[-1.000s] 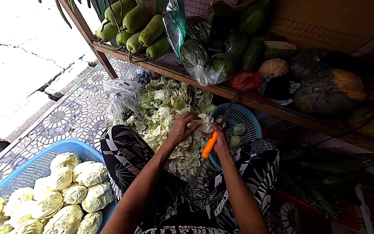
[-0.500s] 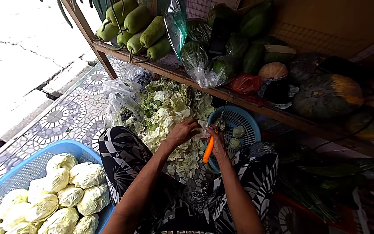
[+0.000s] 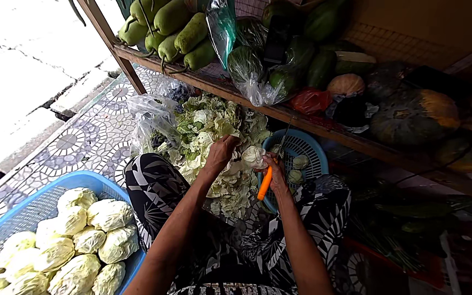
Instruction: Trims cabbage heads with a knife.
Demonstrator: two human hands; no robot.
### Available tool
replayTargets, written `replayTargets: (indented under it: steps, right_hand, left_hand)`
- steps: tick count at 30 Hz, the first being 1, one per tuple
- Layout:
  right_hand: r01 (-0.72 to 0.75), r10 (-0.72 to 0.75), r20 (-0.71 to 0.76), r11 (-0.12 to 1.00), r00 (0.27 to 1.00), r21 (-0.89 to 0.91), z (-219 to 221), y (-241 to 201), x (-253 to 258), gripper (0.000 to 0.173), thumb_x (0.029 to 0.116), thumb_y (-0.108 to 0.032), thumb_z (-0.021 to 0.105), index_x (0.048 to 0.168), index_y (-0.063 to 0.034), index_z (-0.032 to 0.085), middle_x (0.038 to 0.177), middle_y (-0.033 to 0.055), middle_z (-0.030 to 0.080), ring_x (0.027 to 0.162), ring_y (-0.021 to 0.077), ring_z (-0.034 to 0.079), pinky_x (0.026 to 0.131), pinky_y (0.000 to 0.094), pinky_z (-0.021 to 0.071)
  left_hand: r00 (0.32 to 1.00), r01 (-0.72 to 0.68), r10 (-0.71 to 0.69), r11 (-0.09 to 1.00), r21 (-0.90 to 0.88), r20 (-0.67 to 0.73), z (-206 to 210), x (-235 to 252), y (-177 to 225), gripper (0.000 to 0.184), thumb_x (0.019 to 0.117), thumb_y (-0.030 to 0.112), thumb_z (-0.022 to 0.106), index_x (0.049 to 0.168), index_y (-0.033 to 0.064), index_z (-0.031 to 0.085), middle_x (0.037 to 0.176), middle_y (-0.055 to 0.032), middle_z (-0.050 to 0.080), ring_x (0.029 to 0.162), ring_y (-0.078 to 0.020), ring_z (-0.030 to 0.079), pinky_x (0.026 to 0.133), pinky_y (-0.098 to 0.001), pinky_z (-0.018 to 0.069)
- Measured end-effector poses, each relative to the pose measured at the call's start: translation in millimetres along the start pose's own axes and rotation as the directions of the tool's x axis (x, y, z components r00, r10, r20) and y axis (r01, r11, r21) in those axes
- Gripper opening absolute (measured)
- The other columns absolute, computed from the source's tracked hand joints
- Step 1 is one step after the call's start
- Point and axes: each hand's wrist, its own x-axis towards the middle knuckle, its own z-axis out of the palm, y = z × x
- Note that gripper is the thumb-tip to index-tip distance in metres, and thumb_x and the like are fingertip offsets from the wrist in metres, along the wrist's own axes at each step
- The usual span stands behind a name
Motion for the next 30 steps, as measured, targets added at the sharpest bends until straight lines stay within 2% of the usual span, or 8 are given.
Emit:
replayTargets:
  steps: [3, 5, 10, 12, 14, 23, 27, 30]
  right_hand:
    - [-0.001, 0.001, -0.017, 1.0, 1.0, -0.006, 0.9, 3.2, 1.7, 0.018, 0.0991, -0.006, 0.055, 0.115, 0.001, 0.053, 0.087, 0.0108, 0.065, 0.059, 0.0169, 0.064, 0.057, 0.0319, 0.0606]
    - [-0.008, 0.007, -0.022, 1.0, 1.0, -0.02, 2.3, 3.6, 1.0, 0.017, 0.0997, -0.006, 0.056, 0.116, 0.0, 0.053, 0.087, 0.0108, 0.064, 0.062, 0.0177, 0.065, 0.059, 0.0327, 0.0607]
    - [0.02, -0.022, -0.019, 0.996, 1.0, -0.087, -0.6, 5.1, 3.0, 0.017, 0.0976, -0.005, 0.06, 0.113, 0.0001, 0.054, 0.086, 0.0095, 0.063, 0.056, 0.016, 0.062, 0.056, 0.0311, 0.0597]
    - [0.024, -0.027, -0.025, 0.995, 0.999, -0.1, -1.4, 3.2, 2.4, 0.018, 0.0974, -0.006, 0.061, 0.113, 0.0, 0.054, 0.086, 0.0097, 0.063, 0.057, 0.0154, 0.062, 0.055, 0.03, 0.0588]
    - [0.027, -0.03, -0.03, 0.995, 0.999, -0.097, -0.8, 2.8, 1.7, 0.017, 0.0973, -0.005, 0.061, 0.112, 0.0, 0.054, 0.087, 0.0099, 0.064, 0.057, 0.0153, 0.062, 0.054, 0.0297, 0.0586]
    - [0.084, -0.096, -0.052, 0.977, 0.994, -0.194, -3.2, 2.4, 1.4, 0.036, 0.0906, 0.0, 0.068, 0.123, 0.0034, 0.052, 0.09, 0.011, 0.061, 0.061, 0.0138, 0.063, 0.058, 0.0279, 0.059]
    - [0.163, -0.159, 0.072, 0.985, 0.985, -0.053, -10.8, 4.0, 0.4, 0.045, 0.0807, -0.007, 0.065, 0.123, 0.0005, 0.051, 0.086, 0.0043, 0.064, 0.061, 0.0104, 0.063, 0.058, 0.0251, 0.0578]
    - [0.092, -0.115, 0.114, 0.976, 0.987, 0.196, -10.4, 5.2, 0.3, 0.043, 0.0799, -0.024, 0.069, 0.116, -0.007, 0.054, 0.082, 0.0022, 0.069, 0.06, 0.0131, 0.066, 0.06, 0.0309, 0.0609]
  left_hand:
    - [0.98, -0.12, 0.125, 0.992, -0.045, 0.153, 7.9, -2.2, 0.2, 0.037, 0.0934, 0.029, 0.074, 0.114, -0.0025, 0.071, 0.115, -0.0212, 0.068, 0.1, -0.035, 0.07, 0.086, -0.0499, 0.0575]
    - [0.953, -0.126, 0.142, 0.989, -0.079, 0.268, 11.9, -3.3, 6.3, 0.05, 0.0878, 0.03, 0.081, 0.122, -0.0033, 0.064, 0.126, -0.0237, 0.062, 0.107, -0.036, 0.067, 0.089, -0.0499, 0.0568]
    - [0.951, -0.219, 0.244, 0.965, -0.141, 0.192, 11.2, -4.6, 6.6, 0.013, 0.0939, 0.006, 0.069, 0.101, -0.0029, 0.075, 0.104, -0.0183, 0.073, 0.093, -0.0301, 0.073, 0.085, -0.0429, 0.0594]
    - [0.947, -0.256, 0.277, 0.957, -0.138, 0.161, 11.8, -5.1, 6.6, 0.011, 0.0928, 0.003, 0.068, 0.1, -0.0031, 0.075, 0.102, -0.018, 0.073, 0.091, -0.0291, 0.074, 0.084, -0.0407, 0.0599]
    - [0.955, -0.232, 0.254, 0.962, -0.143, 0.154, 12.3, -5.2, 8.1, 0.014, 0.0943, 0.005, 0.068, 0.105, -0.0039, 0.072, 0.103, -0.0186, 0.072, 0.087, -0.0277, 0.073, 0.081, -0.0386, 0.0603]
    - [0.984, -0.176, 0.178, 0.977, -0.123, 0.008, 7.8, -2.5, 8.3, 0.01, 0.091, -0.004, 0.066, 0.098, -0.0053, 0.073, 0.098, -0.0196, 0.072, 0.086, -0.0296, 0.072, 0.08, -0.0408, 0.0596]
    - [0.994, -0.052, 0.048, 0.998, -0.04, -0.101, -7.9, -0.7, 7.7, 0.009, 0.0921, -0.004, 0.066, 0.101, -0.0049, 0.07, 0.102, -0.0212, 0.069, 0.084, -0.0303, 0.07, 0.079, -0.0427, 0.0582]
    - [0.989, 0.093, -0.095, 0.995, -0.017, -0.115, -9.9, -5.6, 6.5, 0.012, 0.0961, -0.002, 0.063, 0.107, -0.0047, 0.067, 0.108, -0.0231, 0.065, 0.089, -0.0344, 0.067, 0.081, -0.048, 0.0564]
